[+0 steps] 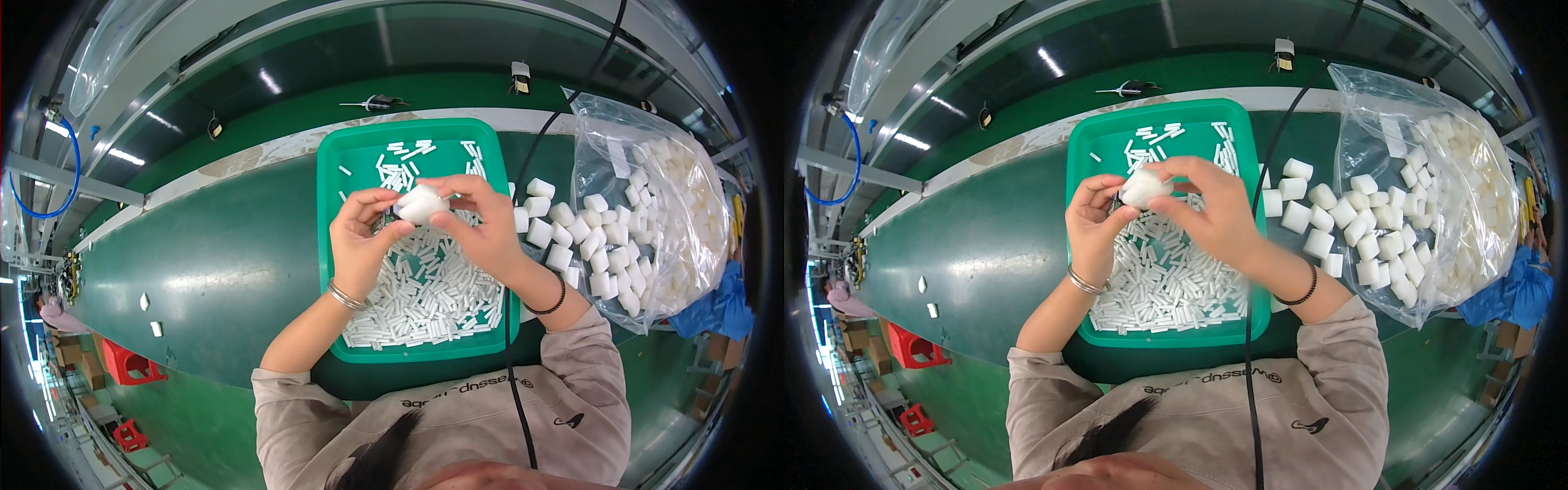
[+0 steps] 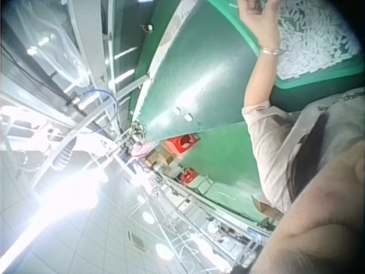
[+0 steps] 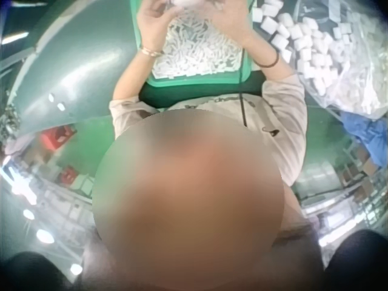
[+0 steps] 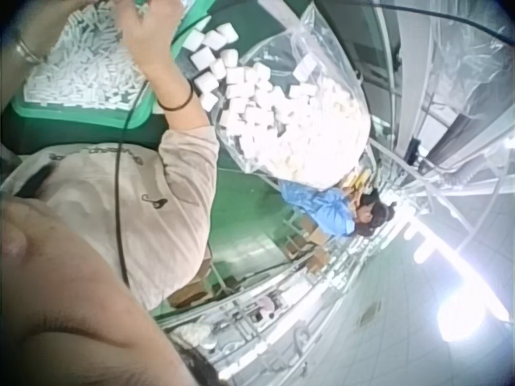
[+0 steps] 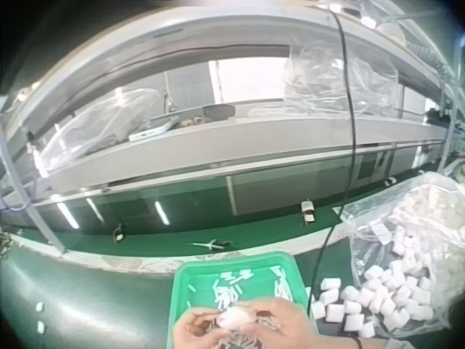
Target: The person picks up small white tubes from a green tray and inserts them into an electronic component before wrapping the assembly in a piece of white foam.
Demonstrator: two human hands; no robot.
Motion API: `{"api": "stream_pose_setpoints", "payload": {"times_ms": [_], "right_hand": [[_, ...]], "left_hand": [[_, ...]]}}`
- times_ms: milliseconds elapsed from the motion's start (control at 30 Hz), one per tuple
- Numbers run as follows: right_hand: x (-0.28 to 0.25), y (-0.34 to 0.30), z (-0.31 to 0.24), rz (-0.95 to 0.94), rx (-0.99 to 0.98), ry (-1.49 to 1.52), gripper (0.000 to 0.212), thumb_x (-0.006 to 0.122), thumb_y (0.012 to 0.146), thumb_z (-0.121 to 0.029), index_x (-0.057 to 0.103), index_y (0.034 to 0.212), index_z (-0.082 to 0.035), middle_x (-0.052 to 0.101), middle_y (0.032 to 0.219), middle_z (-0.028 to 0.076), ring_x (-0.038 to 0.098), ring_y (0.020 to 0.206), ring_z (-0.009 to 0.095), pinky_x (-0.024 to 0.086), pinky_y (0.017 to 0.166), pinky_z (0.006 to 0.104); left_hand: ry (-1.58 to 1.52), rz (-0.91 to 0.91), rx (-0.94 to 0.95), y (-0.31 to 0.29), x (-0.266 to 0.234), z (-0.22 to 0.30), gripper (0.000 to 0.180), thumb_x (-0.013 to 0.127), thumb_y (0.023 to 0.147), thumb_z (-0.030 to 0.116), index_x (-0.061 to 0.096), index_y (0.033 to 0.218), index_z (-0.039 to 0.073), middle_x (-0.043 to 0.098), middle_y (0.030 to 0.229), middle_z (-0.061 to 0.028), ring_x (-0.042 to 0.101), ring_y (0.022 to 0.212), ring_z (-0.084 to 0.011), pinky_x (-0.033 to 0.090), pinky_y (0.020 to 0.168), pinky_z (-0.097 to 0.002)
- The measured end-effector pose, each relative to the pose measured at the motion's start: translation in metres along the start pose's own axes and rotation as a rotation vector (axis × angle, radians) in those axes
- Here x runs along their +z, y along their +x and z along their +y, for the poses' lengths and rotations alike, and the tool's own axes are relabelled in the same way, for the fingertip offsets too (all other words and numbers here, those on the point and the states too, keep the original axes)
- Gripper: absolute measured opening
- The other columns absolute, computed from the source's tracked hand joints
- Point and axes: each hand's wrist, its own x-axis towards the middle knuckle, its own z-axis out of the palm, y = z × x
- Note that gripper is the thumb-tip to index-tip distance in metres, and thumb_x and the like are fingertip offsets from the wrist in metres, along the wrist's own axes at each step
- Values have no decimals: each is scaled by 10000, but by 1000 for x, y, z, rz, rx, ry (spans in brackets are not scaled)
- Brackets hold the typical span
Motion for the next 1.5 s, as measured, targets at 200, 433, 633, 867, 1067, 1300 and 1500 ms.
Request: {"api": "stream_pose_setpoints", "payload": {"times_ms": [200,433,633,867,1067,1300,1500], "right_hand": [[-6,0,-5,-24,273,242,121,611,748,-3,515,819,13,584,938,125,583,830,154,502,705,271],[-14,6,9,2,269,263,212,641,738,-54,512,895,5,599,884,138,603,754,134,483,608,227],[-22,3,11,-542,109,-677,413,700,614,-248,562,972,-95,572,897,41,507,847,244,435,720,314],[-14,-17,28,-638,17,-816,179,634,632,-123,577,788,-57,541,781,65,534,818,217,473,638,325],[-11,-15,24,-645,-38,-831,122,631,646,-182,571,624,-78,530,635,28,527,697,196,453,583,296],[-31,14,1,-273,217,-169,95,642,718,-100,642,790,-37,614,696,59,582,612,132,461,577,222],[-36,13,-6,-236,311,74,118,637,723,-31,630,831,17,638,768,70,603,700,98,473,644,198]], "left_hand": [[84,-3,-5,0,5,11,417,701,619,-46,518,992,-23,595,961,-116,568,882,-141,456,765,-240],[253,-64,-7,44,-5,18,304,668,656,-38,567,940,-2,601,894,-77,576,795,-125,464,723,-239],[519,231,-72,200,-95,-10,283,650,681,45,573,951,9,611,803,-71,575,727,-134,451,679,-224],[1708,-47,606,236,-49,-35,415,647,665,220,560,1050,94,538,1127,-81,476,1045,-296,398,864,-391],[1599,-689,471,218,19,-43,454,659,655,183,546,1091,118,516,1129,-54,466,1018,-258,413,838,-370],[1612,-430,430,211,16,-21,320,639,673,176,580,977,97,568,893,-83,519,901,-266,440,766,-359],[1490,-496,335,213,23,-53,582,640,693,255,398,1203,114,521,1111,-114,465,1056,-275,412,862,-381]]}}
